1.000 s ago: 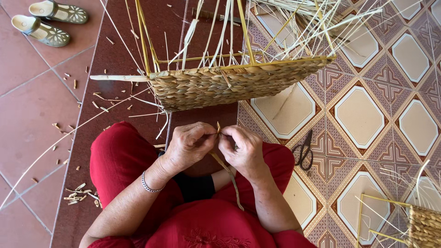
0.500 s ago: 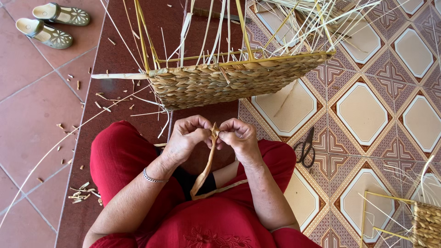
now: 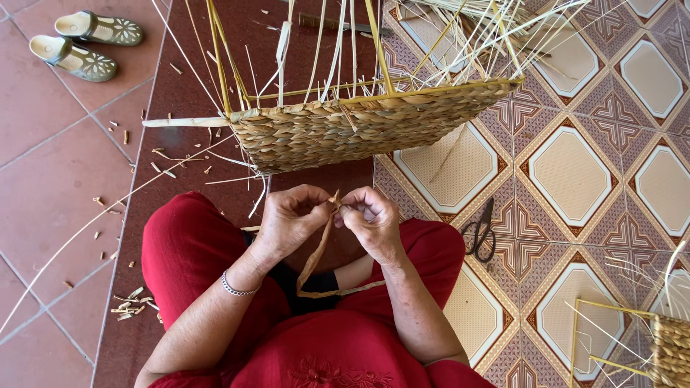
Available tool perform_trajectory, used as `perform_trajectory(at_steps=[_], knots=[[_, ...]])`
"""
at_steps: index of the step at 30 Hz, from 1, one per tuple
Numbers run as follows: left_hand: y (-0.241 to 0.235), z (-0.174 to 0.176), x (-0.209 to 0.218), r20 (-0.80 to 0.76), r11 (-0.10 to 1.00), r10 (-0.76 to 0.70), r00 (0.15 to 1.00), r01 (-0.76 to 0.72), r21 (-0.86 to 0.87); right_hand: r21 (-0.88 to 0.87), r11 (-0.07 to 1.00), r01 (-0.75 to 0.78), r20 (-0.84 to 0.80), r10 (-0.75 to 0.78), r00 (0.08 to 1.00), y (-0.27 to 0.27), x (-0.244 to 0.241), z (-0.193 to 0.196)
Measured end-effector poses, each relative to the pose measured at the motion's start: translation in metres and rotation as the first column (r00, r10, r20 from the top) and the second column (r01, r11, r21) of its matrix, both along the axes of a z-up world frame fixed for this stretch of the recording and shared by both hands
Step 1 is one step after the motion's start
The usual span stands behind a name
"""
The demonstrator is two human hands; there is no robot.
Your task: The person sits on a tiled floor and weaves a rectangular basket using thin dried plant strips. They interlace the strips through a pre-formed frame, occasionally trimming excess material with scissors and adjusting the basket's position.
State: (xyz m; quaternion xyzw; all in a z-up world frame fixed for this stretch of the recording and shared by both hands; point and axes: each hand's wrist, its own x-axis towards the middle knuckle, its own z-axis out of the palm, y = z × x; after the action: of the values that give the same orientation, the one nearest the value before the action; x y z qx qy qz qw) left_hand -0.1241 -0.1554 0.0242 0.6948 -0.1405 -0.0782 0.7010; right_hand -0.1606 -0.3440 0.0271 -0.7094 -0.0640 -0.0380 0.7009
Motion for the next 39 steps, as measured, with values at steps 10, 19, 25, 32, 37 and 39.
perform_trajectory(at_steps=[10,19,25,32,37,39], knots=[[0.003,0.014,-0.002,0.348,0.978,-0.032,0.937,-0.043,0.204,-0.358,0.934,0.001,0.114,0.043,0.993,-0.005,0.0,0.013],[-0.001,0.013,-0.001,0.522,0.963,0.013,0.853,-0.152,0.225,-0.468,0.867,0.174,0.345,-0.002,0.939,0.004,0.003,-0.003],[0.008,0.004,-0.009,0.346,0.99,0.106,0.932,-0.131,0.049,-0.281,0.914,0.294,0.12,-0.271,0.955,-0.013,0.02,-0.032],[0.048,-0.015,-0.008,-0.184,0.824,0.22,0.958,-0.283,-0.49,0.47,0.771,0.43,-0.186,-0.39,0.902,-0.148,-0.013,-0.045],[0.058,-0.043,-0.019,-0.416,0.688,0.143,0.898,-0.392,-0.611,0.617,0.469,0.632,-0.401,-0.503,0.765,-0.235,-0.053,-0.077],[0.07,-0.056,-0.02,-0.475,0.644,0.185,0.86,-0.471,-0.603,0.604,0.29,0.742,-0.488,-0.601,0.633,-0.27,-0.066,-0.085]])
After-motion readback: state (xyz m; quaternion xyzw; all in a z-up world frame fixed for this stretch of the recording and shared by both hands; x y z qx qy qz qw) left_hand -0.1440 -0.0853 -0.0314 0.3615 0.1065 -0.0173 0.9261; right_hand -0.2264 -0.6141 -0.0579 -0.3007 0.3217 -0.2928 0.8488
